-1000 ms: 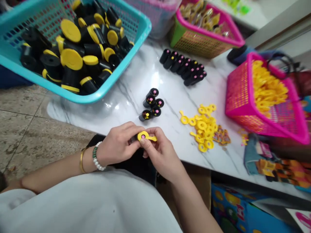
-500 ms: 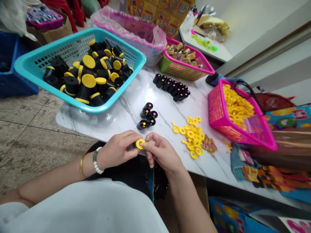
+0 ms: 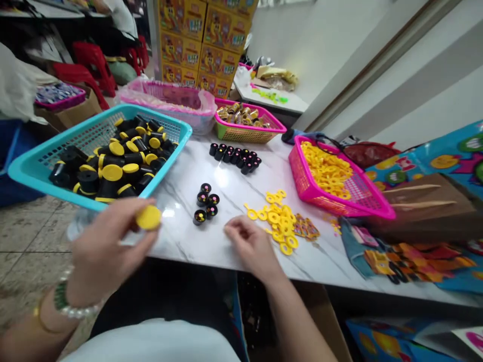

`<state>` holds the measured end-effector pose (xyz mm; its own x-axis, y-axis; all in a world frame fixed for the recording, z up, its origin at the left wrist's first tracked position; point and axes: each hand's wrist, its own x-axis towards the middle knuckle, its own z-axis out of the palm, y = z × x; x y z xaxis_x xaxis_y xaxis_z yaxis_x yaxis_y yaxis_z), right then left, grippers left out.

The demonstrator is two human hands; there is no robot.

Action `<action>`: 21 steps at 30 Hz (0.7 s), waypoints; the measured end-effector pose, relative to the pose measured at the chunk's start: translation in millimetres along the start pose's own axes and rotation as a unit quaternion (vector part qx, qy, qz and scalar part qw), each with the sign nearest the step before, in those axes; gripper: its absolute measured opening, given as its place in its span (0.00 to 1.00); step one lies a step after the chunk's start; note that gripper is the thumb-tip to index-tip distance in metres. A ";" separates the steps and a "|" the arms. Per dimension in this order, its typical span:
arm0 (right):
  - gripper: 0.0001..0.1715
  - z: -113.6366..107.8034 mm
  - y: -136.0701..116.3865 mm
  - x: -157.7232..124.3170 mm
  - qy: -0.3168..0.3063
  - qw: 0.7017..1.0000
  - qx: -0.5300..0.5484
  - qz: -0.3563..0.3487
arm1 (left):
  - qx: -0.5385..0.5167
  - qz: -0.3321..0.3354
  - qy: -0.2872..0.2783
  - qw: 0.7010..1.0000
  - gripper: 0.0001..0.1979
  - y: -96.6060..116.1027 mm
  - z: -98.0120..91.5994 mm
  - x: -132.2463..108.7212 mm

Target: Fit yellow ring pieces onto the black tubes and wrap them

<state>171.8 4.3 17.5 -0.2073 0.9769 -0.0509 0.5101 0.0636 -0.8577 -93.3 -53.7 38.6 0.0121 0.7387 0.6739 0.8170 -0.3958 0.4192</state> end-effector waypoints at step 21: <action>0.10 -24.6 24.8 13.3 0.038 0.976 -0.216 0.001 | -0.081 -0.078 -0.231 0.966 0.16 2.1 89.7 7.0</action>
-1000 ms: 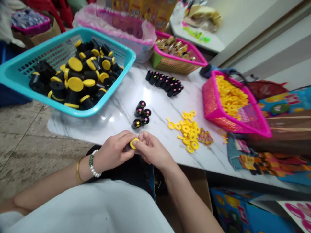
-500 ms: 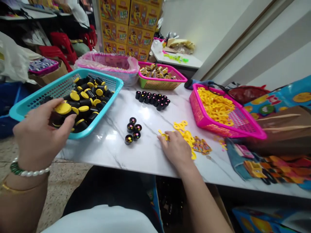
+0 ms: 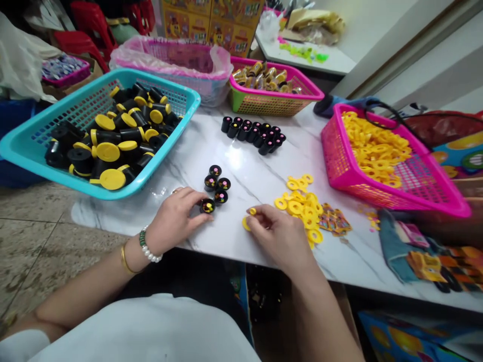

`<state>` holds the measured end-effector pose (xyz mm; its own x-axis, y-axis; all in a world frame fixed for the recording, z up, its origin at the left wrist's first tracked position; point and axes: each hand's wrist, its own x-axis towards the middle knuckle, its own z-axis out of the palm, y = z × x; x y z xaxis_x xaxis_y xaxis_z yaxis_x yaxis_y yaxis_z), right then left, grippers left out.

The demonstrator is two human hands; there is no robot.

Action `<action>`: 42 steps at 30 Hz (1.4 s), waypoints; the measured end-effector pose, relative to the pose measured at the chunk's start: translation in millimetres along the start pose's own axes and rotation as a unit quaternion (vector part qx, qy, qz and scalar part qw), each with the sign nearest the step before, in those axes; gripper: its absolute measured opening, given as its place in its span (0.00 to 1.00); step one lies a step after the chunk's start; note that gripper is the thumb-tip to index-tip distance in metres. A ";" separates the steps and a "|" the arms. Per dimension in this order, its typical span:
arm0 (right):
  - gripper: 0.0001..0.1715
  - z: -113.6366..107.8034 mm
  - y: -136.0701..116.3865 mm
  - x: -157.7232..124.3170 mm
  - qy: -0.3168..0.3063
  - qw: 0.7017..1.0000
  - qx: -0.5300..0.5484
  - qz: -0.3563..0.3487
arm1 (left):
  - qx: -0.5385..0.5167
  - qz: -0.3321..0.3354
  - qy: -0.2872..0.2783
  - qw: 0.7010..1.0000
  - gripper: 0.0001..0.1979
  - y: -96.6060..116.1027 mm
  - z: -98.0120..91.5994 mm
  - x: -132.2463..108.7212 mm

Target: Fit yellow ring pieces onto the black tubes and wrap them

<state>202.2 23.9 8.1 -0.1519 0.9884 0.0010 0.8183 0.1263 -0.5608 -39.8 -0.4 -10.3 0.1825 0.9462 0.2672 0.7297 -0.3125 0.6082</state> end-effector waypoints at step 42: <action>0.15 75.8 -75.6 -37.8 0.070 0.949 0.298 0.071 | -0.074 -0.048 -0.167 0.982 0.09 3.7 -9.1 -28.2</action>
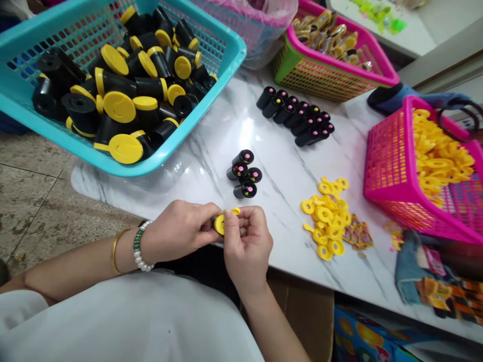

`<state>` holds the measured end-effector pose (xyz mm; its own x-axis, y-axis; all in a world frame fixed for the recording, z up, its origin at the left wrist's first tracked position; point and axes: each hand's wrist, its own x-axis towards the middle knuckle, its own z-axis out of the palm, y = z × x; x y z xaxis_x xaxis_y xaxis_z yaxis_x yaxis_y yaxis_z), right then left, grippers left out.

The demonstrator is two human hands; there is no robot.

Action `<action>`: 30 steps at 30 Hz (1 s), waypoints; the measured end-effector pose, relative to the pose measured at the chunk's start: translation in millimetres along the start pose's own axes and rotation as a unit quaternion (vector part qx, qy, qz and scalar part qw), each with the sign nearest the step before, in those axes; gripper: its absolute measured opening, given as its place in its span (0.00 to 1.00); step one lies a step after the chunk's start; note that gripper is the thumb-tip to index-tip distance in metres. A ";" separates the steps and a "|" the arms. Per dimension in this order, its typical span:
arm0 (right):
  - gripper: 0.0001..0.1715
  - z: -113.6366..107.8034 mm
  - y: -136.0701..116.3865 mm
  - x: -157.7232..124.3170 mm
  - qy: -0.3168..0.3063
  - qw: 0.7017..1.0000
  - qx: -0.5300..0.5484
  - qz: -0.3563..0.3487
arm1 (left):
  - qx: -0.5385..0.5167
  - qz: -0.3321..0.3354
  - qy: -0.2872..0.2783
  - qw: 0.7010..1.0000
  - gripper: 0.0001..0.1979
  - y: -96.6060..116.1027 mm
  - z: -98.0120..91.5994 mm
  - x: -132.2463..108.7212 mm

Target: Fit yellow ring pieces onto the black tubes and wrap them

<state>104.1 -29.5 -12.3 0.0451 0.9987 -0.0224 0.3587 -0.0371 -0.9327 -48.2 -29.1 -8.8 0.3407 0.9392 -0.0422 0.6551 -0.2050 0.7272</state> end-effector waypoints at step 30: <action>0.24 -32.4 -9.8 11.3 -0.258 0.950 0.105 0.142 | -0.176 0.007 -0.019 0.984 0.09 3.4 -22.4 -5.6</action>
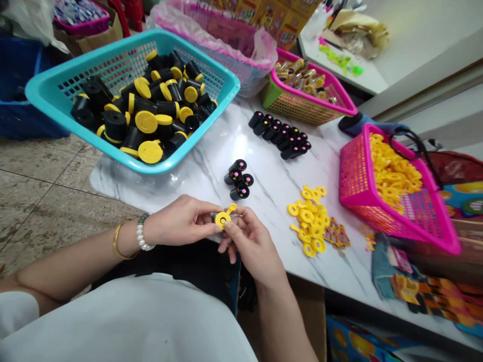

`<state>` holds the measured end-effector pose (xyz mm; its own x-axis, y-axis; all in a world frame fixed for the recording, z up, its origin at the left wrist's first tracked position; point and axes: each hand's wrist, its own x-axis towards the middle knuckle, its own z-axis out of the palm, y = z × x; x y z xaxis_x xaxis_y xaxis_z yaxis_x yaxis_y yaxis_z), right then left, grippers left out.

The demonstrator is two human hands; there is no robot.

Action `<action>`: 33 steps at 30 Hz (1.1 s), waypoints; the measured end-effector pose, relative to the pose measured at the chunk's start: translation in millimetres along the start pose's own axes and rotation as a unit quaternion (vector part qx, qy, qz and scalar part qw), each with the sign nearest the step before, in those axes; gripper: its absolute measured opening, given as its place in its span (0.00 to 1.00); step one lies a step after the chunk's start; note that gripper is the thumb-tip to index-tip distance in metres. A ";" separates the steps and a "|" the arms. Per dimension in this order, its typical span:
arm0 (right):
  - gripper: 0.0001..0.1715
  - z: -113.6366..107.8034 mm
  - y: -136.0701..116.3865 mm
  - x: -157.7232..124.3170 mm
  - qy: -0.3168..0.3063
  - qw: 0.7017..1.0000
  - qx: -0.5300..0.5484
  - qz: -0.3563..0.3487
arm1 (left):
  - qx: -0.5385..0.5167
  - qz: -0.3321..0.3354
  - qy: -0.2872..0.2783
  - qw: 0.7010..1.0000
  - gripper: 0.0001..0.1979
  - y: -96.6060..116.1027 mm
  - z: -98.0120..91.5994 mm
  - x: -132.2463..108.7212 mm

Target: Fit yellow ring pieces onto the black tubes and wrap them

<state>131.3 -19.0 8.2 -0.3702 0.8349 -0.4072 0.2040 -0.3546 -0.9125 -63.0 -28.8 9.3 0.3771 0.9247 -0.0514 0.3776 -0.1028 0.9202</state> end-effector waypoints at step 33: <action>0.21 -7.0 1.2 1.0 0.058 0.989 0.137 0.018 | 0.174 0.141 0.138 0.965 0.11 -12.7 36.0 -10.2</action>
<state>137.6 -15.6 7.0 -0.2584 0.8568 -0.4462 -0.0450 -0.4721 -0.8804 -41.2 -50.1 -15.9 0.2850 0.8993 0.3316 0.5712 -0.4372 0.6947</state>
